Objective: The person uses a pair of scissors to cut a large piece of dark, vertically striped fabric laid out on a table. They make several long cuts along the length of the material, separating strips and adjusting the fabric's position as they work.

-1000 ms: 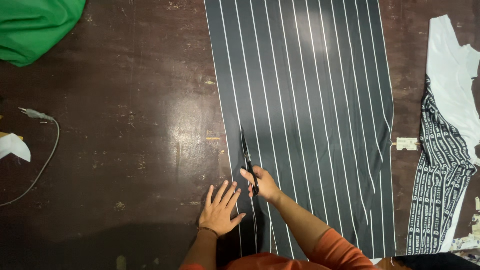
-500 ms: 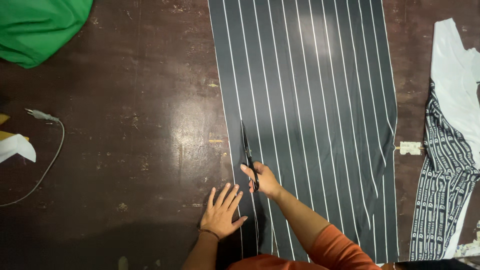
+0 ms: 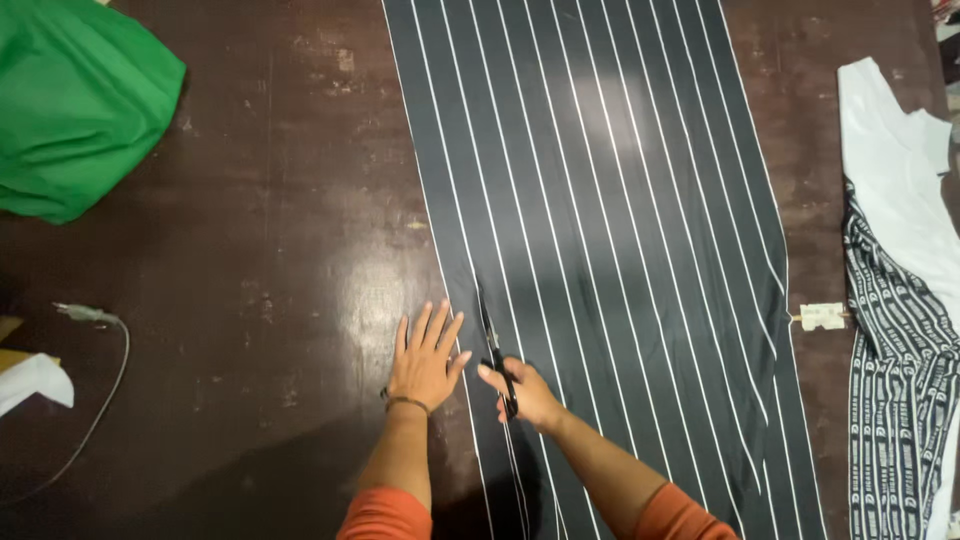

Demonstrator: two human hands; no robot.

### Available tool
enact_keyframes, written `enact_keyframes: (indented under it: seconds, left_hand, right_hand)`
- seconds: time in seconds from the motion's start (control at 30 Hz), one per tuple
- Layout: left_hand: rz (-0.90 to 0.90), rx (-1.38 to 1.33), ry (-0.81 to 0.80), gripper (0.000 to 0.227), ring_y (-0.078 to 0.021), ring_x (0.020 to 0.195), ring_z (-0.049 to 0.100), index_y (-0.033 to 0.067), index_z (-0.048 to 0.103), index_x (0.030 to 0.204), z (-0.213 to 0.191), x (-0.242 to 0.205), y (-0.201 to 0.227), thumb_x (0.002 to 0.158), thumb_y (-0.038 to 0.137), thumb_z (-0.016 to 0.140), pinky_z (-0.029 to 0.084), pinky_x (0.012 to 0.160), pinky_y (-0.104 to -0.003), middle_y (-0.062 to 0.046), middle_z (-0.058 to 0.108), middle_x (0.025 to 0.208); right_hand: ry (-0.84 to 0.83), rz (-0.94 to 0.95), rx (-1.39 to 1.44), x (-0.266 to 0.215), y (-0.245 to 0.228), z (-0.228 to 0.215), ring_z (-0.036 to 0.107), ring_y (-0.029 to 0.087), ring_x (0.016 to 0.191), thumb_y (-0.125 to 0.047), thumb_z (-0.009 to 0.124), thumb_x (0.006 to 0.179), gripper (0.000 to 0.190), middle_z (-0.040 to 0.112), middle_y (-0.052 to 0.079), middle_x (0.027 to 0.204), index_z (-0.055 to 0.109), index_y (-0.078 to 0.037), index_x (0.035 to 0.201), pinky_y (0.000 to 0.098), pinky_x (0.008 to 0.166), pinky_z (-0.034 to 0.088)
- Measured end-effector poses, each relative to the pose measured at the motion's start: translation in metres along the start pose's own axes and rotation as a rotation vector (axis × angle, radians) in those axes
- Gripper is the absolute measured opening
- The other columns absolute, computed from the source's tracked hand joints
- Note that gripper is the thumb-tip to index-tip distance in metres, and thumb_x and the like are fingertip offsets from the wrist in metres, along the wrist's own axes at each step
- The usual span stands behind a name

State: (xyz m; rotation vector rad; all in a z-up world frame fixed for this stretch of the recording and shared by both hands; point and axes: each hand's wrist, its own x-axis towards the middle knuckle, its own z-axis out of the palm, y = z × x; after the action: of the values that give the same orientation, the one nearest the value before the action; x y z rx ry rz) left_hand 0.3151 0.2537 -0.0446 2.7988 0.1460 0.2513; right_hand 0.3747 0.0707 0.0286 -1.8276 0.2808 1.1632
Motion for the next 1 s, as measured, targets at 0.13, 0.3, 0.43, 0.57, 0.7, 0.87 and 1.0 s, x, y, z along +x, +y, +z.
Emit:
enact_keyframes:
  seconds: [0.13,0.3,0.43,0.57,0.7,0.87,1.0]
  left_hand:
    - [-0.029,0.021,-0.102,0.067,-0.0249,0.154,0.027,0.0268,0.045,0.152,0.000,0.002,0.003,0.097,0.065,0.044,0.018,0.124,-0.057,0.000,0.035,0.166]
    - [-0.037,0.020,-0.101,0.067,-0.0241,0.154,0.028,0.0249,0.046,0.150,-0.001,0.001,0.000,0.097,0.065,0.044,0.017,0.125,-0.057,0.000,0.037,0.164]
    - [-0.050,0.012,-0.092,0.066,-0.0234,0.154,0.027,0.0247,0.046,0.149,0.002,0.002,0.000,0.096,0.064,0.046,0.016,0.125,-0.056,0.001,0.037,0.164]
    - [-0.029,-0.003,-0.096,0.066,-0.0254,0.154,0.027,0.0224,0.047,0.149,-0.001,0.002,-0.002,0.096,0.062,0.048,0.016,0.125,-0.057,-0.002,0.036,0.164]
    - [-0.036,-0.018,-0.101,0.066,-0.0253,0.154,0.026,0.0221,0.047,0.148,0.001,0.002,-0.002,0.096,0.063,0.047,0.014,0.126,-0.057,-0.002,0.036,0.164]
    - [-0.040,-0.033,-0.091,0.065,-0.0256,0.154,0.027,0.0217,0.048,0.146,0.001,0.001,-0.002,0.096,0.062,0.048,0.015,0.126,-0.057,-0.003,0.037,0.163]
    - [-0.034,-0.043,-0.079,0.065,-0.0258,0.154,0.027,0.0220,0.048,0.146,0.005,0.001,-0.004,0.096,0.062,0.048,0.015,0.126,-0.057,-0.004,0.037,0.162]
  right_hand:
    - [-0.004,0.005,0.004,0.025,0.019,-0.006,0.069,0.022,0.045,-0.048,0.080,0.090,0.044,0.065,0.019,0.060,0.067,-0.006,0.092,0.0198,0.038,0.047]
    - [-0.008,-0.003,-0.034,0.024,0.013,-0.004,0.069,0.022,0.044,-0.046,0.082,0.089,0.044,0.065,0.019,0.059,0.067,-0.004,0.088,0.0212,0.039,0.049]
    - [-0.003,-0.005,-0.031,0.026,-0.003,-0.004,0.070,0.023,0.046,-0.048,0.081,0.088,0.046,0.066,0.020,0.060,0.066,-0.005,0.089,0.0215,0.040,0.050]
    - [0.014,-0.002,-0.031,0.030,-0.013,-0.002,0.070,0.023,0.046,-0.048,0.079,0.089,0.045,0.065,0.020,0.060,0.066,-0.005,0.089,0.0216,0.040,0.050]
    - [0.030,-0.007,-0.060,0.041,-0.005,-0.004,0.069,0.022,0.045,-0.047,0.080,0.089,0.045,0.066,0.019,0.059,0.066,-0.005,0.087,0.0215,0.039,0.049]
    - [0.022,-0.007,-0.050,0.033,-0.034,0.002,0.071,0.022,0.046,-0.053,0.079,0.088,0.048,0.067,0.019,0.060,0.066,-0.006,0.088,0.0214,0.040,0.049]
    - [0.041,-0.022,-0.040,0.047,-0.028,0.001,0.068,0.021,0.044,-0.049,0.079,0.088,0.046,0.064,0.018,0.058,0.066,-0.005,0.087,0.0202,0.039,0.047]
